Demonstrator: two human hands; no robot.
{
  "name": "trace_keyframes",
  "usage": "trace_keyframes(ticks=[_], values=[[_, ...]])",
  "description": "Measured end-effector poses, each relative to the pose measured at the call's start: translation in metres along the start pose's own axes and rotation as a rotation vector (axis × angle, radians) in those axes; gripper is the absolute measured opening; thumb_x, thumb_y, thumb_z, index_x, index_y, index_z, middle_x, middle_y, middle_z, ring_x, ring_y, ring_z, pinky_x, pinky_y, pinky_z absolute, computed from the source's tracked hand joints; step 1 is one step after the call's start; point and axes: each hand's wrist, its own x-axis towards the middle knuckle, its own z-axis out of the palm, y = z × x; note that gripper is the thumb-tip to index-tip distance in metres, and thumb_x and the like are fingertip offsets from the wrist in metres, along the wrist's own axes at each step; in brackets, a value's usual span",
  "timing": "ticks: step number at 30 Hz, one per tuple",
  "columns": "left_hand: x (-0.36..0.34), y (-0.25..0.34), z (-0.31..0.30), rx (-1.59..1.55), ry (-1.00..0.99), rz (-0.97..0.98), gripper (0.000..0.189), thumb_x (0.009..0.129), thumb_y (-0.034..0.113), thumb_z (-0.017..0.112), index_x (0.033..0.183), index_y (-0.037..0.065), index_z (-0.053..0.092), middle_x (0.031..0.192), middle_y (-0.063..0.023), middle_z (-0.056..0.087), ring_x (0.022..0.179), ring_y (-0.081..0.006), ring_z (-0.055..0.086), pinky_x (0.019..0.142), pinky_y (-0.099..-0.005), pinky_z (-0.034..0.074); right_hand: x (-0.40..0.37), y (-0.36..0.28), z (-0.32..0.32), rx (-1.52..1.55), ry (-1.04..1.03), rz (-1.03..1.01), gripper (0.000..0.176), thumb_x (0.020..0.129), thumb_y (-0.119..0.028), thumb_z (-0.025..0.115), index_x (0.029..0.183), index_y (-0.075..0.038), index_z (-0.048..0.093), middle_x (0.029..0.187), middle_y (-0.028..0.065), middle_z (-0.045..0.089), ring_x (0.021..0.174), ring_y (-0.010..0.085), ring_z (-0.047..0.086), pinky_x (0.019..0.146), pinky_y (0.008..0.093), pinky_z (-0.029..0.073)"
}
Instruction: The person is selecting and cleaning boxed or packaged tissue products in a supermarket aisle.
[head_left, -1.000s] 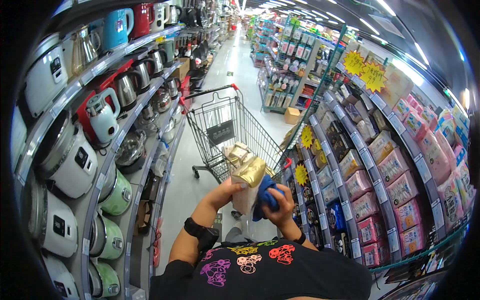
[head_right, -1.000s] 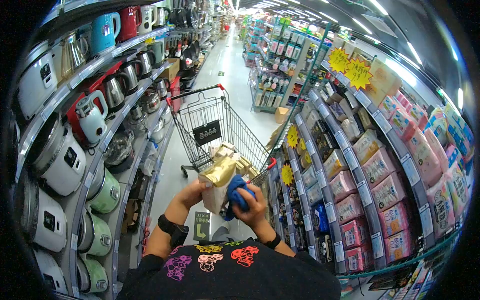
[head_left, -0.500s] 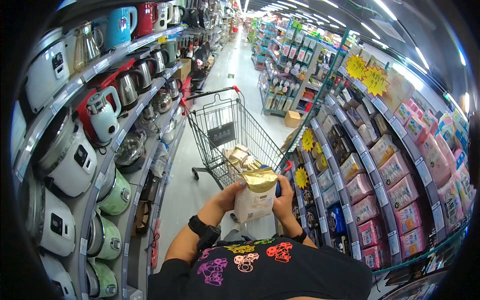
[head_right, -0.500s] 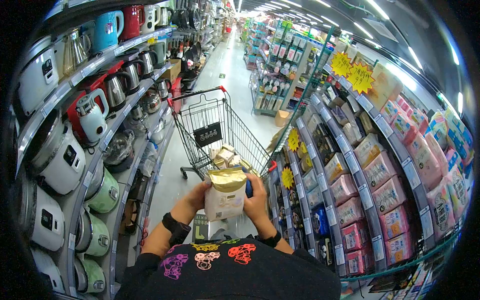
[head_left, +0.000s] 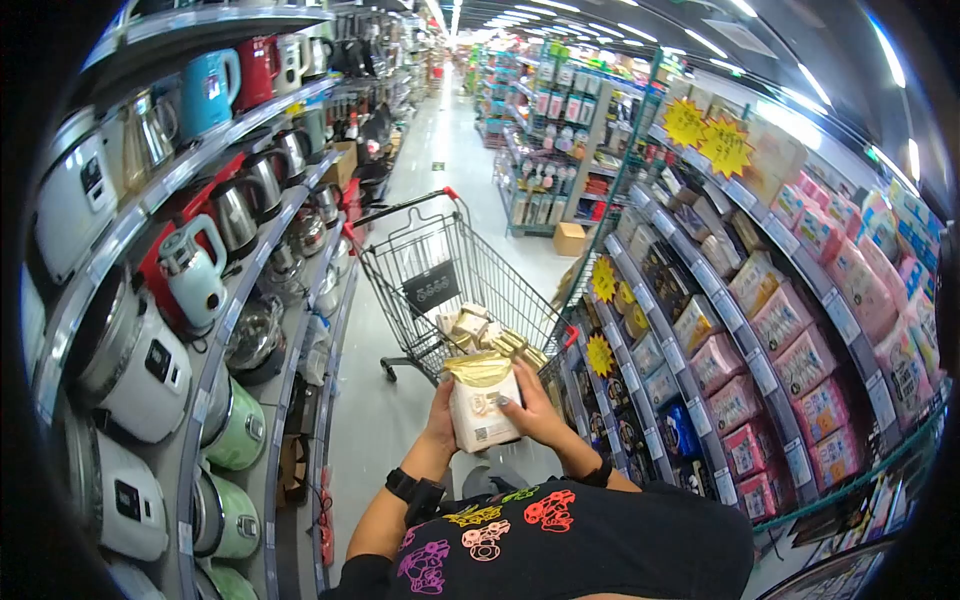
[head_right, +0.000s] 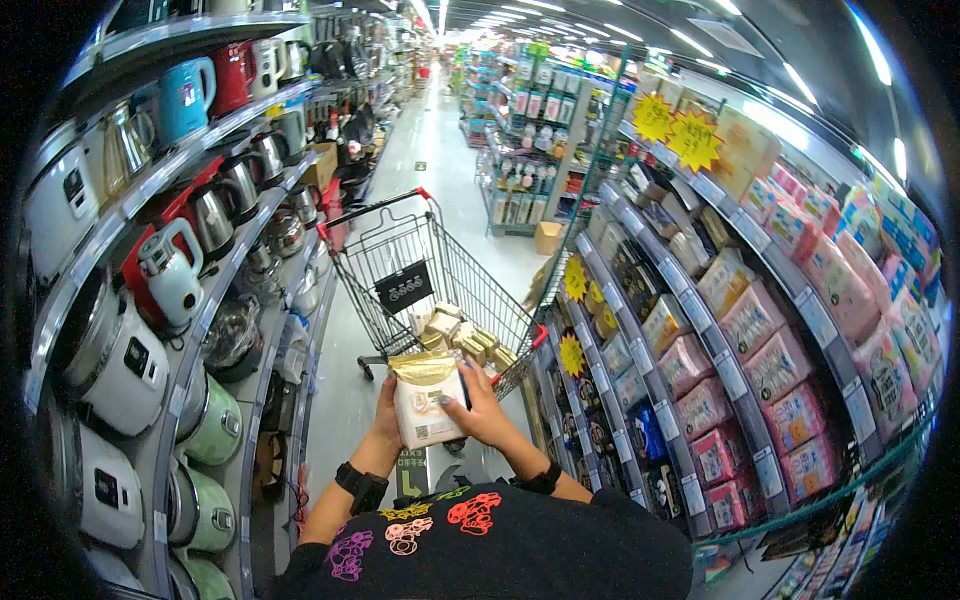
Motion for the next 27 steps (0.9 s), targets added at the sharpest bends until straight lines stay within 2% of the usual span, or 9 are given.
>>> trace_keyframes(ticks=[4,7,11,12,15,17,22,24,27], values=[[-0.006,0.001,0.004,-0.011,0.051,0.032,0.062,0.089,0.049,0.038,0.131,0.004,0.039,0.125,-0.0159,0.051,0.111,-0.0295,0.054,0.094,-0.041,0.044,-0.005,-0.012,0.005,-0.115,0.039,0.135,0.069,0.08,-0.037,0.06,0.133,-0.001,0.034,0.139,0.0271,0.027,0.129,0.0403,0.028,0.106,0.0437,0.022],[-0.006,-0.006,0.006,0.116,0.174,0.058,0.059,0.09,0.048,0.037,0.13,0.004,0.041,0.125,-0.0155,0.051,0.109,-0.0291,0.055,0.093,-0.0407,0.044,-0.006,-0.021,-0.001,-0.161,0.112,0.07,0.068,0.079,-0.033,0.063,0.132,0.0,0.035,0.137,0.0257,0.029,0.129,0.037,0.03,0.106,0.0413,0.023],[0.003,-0.041,-0.053,0.326,0.243,0.086,0.058,0.087,0.041,0.053,0.129,0.003,0.039,0.109,-0.0089,0.056,0.096,-0.0197,0.057,0.085,-0.0343,0.047,-0.016,-0.031,0.008,-0.028,-0.087,0.039,0.083,0.075,-0.032,0.067,0.137,0.0,0.022,0.138,0.0255,0.027,0.129,0.0384,0.029,0.106,0.041,0.024],[-0.002,-0.048,-0.052,0.468,0.45,0.117,0.055,0.085,0.04,0.057,0.123,0.002,0.046,0.104,-0.0069,0.055,0.098,-0.0175,0.05,0.091,-0.034,0.04,-0.022,-0.026,0.016,-0.089,-0.104,0.047,0.095,0.071,-0.035,0.072,0.139,0.0,0.015,0.138,0.0252,0.026,0.13,0.0388,0.027,0.106,0.0413,0.024],[-0.008,-0.049,-0.074,0.791,0.285,0.15,0.049,0.085,0.041,0.057,0.113,0.001,0.056,0.108,-0.0066,0.053,0.108,-0.0197,0.038,0.1,-0.0353,0.027,-0.029,-0.018,0.024,-0.064,-0.139,0.048,0.103,0.066,-0.037,0.076,0.14,0.0,0.014,0.138,0.0253,0.024,0.13,0.0384,0.025,0.107,0.0411,0.024],[-0.01,-0.047,-0.08,0.762,0.325,0.164,0.043,0.085,0.04,0.057,0.103,0.001,0.062,0.111,-0.0077,0.051,0.113,-0.0201,0.029,0.102,-0.0358,0.019,-0.025,-0.014,0.028,-0.024,-0.13,0.073,0.103,0.063,-0.033,0.078,0.139,-0.001,0.016,0.135,0.0244,0.028,0.128,0.0376,0.029,0.106,0.0409,0.025],[0.006,-0.04,-0.088,0.757,0.428,0.203,0.04,0.087,0.035,0.056,0.102,-0.001,0.061,0.112,-0.0099,0.05,0.111,-0.0194,0.034,0.098,-0.0346,0.029,-0.01,-0.003,0.035,-0.024,0.034,0.101,0.094,0.063,-0.027,0.076,0.138,-0.005,0.023,0.131,0.0212,0.033,0.123,0.0361,0.035,0.103,0.0405,0.029],[0.016,-0.041,-0.104,0.593,0.478,0.231,0.037,0.088,0.033,0.055,0.1,-0.001,0.061,0.11,-0.0102,0.051,0.107,-0.0202,0.042,0.093,-0.0332,0.036,-0.006,0.004,0.034,-0.081,0.109,0.115,0.091,0.062,-0.025,0.075,0.137,-0.007,0.026,0.131,0.0205,0.033,0.122,0.0357,0.035,0.102,0.0402,0.03],[0.021,-0.014,-0.058,0.366,0.475,0.188,0.035,0.09,0.034,0.047,0.097,0.002,0.058,0.106,-0.0107,0.056,0.097,-0.0219,0.056,0.088,-0.0335,0.045,0.0,0.009,0.019,-0.06,0.184,0.195,0.086,0.063,-0.025,0.074,0.136,-0.009,0.03,0.128,0.0207,0.037,0.12,0.036,0.039,0.1,0.0397,0.033]])
